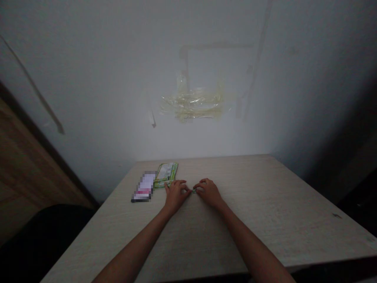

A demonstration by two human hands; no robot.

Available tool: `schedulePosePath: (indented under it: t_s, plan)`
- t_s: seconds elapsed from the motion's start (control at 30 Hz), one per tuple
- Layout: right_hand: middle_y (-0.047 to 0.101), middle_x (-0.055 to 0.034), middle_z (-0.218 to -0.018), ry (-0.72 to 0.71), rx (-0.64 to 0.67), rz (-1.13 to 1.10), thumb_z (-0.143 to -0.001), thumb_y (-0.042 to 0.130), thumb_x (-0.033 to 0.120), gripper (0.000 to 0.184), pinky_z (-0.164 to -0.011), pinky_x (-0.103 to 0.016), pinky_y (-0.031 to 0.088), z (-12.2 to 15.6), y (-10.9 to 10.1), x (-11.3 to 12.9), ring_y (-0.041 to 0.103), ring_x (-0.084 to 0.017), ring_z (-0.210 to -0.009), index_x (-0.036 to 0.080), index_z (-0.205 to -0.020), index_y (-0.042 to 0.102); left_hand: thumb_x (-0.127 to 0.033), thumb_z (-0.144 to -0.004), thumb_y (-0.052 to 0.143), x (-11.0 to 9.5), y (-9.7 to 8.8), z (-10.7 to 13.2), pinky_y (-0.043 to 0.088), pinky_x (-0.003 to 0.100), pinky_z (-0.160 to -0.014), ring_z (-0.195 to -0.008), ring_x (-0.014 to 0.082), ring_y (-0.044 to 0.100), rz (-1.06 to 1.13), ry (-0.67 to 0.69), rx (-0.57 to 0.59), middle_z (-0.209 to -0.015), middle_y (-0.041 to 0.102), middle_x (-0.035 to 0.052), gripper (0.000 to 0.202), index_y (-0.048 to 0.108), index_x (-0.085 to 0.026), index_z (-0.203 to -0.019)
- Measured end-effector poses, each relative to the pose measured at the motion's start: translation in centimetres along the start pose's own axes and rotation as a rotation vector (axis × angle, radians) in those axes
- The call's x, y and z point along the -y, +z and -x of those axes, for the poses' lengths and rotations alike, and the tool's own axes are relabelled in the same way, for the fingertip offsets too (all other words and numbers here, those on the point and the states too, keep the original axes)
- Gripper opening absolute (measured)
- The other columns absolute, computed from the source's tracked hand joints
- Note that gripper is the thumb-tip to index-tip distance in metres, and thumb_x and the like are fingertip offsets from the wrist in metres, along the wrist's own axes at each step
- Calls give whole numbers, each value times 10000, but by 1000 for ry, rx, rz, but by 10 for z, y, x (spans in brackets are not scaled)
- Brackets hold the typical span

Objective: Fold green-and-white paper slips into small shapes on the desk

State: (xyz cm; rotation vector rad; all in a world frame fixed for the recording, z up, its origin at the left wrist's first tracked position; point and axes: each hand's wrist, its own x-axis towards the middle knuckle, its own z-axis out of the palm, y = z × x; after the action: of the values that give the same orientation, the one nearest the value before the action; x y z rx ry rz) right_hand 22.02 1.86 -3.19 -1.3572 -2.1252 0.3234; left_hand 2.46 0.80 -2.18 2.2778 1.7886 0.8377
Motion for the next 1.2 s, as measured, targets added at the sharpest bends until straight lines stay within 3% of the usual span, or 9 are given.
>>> schedulePosePath:
  t_s: [0.4,1.0,1.2]
  plan:
    - [626,-59,-1125,48,-19,-13,-882,542,321,242,-964,-356,416,-2,3,-3,555,-207,-1051,293,-1027,733,-408,-803,662,-1,-2,3,-42,702,-1083,-1254,262,431,-30,11,11,-1222,615,9,120,715,-307,-840]
    - [608,-59,-1143,-4,-14,27,-880,557,343,235,-961,-375,422,0,3,-2,543,-214,-1064,303,-1055,708,-389,-816,652,-3,-4,4,-46,705,-1085,-1250,266,424,-88,76,1,-1206,623,14,111,696,-298,-861]
    - [600,-64,-1159,2,12,52,-870,572,322,246,-961,-375,418,-1,4,-2,540,-215,-1072,299,-1082,694,-349,-851,608,-4,-1,5,-62,728,-1065,-1288,275,387,-95,116,0,-1245,610,3,157,668,-355,-997]
